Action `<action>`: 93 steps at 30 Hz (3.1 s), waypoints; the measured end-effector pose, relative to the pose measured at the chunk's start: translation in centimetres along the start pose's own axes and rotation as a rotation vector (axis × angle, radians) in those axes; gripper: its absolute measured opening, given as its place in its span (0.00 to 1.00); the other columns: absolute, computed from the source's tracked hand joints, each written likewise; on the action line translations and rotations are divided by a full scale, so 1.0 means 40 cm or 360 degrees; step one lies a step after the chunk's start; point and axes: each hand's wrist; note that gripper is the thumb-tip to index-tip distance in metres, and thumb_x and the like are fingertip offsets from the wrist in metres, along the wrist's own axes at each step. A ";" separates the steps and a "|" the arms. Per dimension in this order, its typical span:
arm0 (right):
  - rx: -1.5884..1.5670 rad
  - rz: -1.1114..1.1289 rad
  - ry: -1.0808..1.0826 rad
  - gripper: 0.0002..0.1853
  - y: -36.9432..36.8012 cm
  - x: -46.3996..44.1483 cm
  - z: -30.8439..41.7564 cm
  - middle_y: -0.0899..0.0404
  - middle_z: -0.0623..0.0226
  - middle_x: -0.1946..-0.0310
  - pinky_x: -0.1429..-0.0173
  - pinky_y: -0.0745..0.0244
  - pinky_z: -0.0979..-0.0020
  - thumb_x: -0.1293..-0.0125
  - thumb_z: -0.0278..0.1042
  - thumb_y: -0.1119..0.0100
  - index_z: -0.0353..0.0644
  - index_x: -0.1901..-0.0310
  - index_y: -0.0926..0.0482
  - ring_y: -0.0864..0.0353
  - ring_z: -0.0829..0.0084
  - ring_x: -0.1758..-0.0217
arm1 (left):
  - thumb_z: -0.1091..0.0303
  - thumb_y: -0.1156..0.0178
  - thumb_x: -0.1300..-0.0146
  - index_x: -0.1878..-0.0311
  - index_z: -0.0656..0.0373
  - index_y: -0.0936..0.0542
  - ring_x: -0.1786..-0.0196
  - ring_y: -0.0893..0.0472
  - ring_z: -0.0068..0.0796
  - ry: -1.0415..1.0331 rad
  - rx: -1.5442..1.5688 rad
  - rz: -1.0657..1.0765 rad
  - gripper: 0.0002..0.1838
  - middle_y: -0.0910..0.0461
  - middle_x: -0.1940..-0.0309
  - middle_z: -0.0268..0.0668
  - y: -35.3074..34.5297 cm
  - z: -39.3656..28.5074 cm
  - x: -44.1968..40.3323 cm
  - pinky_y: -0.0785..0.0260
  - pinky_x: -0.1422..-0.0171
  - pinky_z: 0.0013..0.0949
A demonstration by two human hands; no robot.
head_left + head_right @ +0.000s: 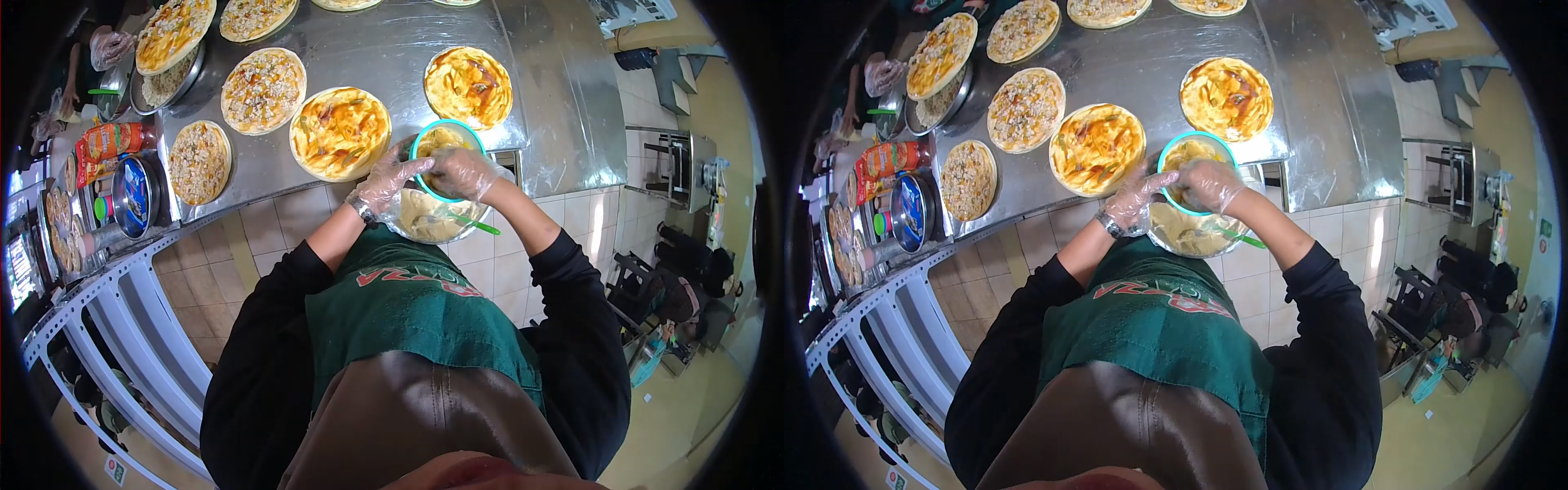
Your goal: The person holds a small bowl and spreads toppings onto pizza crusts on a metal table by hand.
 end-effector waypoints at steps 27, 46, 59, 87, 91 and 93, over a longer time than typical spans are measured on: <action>-0.0540 -0.0457 -0.1184 0.13 0.110 -0.017 -0.557 0.19 0.65 0.75 0.68 0.26 0.73 0.46 0.28 0.35 0.35 0.58 0.16 0.22 0.75 0.74 | 0.64 0.30 0.43 0.33 0.61 0.35 0.43 0.24 0.28 0.0023 -0.0050 -0.0082 0.37 0.25 0.43 0.37 0.004 -0.047 -0.044 0.27 0.40 0.33; -0.0227 -0.0609 -0.1136 0.11 0.191 -0.104 -0.579 0.16 0.67 0.73 0.67 0.24 0.74 0.41 0.33 0.39 0.39 0.58 0.15 0.19 0.75 0.72 | 0.67 0.30 0.44 0.33 0.61 0.34 0.41 0.25 0.27 0.0006 0.0002 -0.0068 0.36 0.26 0.42 0.38 0.012 -0.032 -0.034 0.32 0.35 0.34; -0.0763 -0.0339 -0.1323 0.12 0.108 0.000 -0.499 0.17 0.65 0.70 0.67 0.25 0.73 0.43 0.26 0.40 0.36 0.57 0.17 0.19 0.77 0.70 | 0.62 0.30 0.44 0.31 0.63 0.39 0.41 0.25 0.30 0.0029 -0.0024 -0.0051 0.41 0.27 0.41 0.40 0.011 -0.027 -0.020 0.29 0.38 0.34; 0.0172 -0.0157 -0.0141 0.07 0.058 0.015 -0.013 0.24 0.62 0.59 0.53 0.23 0.61 0.44 0.32 0.41 0.43 0.64 0.19 0.19 0.59 0.59 | 0.64 0.30 0.45 0.31 0.63 0.38 0.38 0.28 0.32 -0.0060 0.0044 0.0074 0.41 0.28 0.39 0.41 0.009 -0.017 -0.017 0.33 0.34 0.36; -0.0233 -0.0206 -0.0094 0.10 0.070 0.021 -0.047 0.22 0.57 0.63 0.53 0.24 0.61 0.42 0.33 0.39 0.38 0.60 0.18 0.20 0.56 0.59 | 0.64 0.30 0.45 0.31 0.63 0.39 0.39 0.27 0.32 -0.0031 0.0066 0.0064 0.41 0.28 0.40 0.41 0.004 -0.027 -0.010 0.32 0.36 0.35; -0.0336 -0.0153 -0.0128 0.11 0.073 0.020 -0.041 0.21 0.57 0.64 0.52 0.24 0.61 0.42 0.34 0.38 0.38 0.59 0.17 0.20 0.56 0.59 | 0.63 0.29 0.45 0.31 0.63 0.39 0.39 0.27 0.32 -0.0040 0.0061 0.0086 0.42 0.28 0.40 0.41 0.005 -0.029 -0.011 0.32 0.36 0.36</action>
Point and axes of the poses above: each hand's wrist, its own x-axis away from the middle knuckle, its own y-axis out of the back of the hand, z = x × y
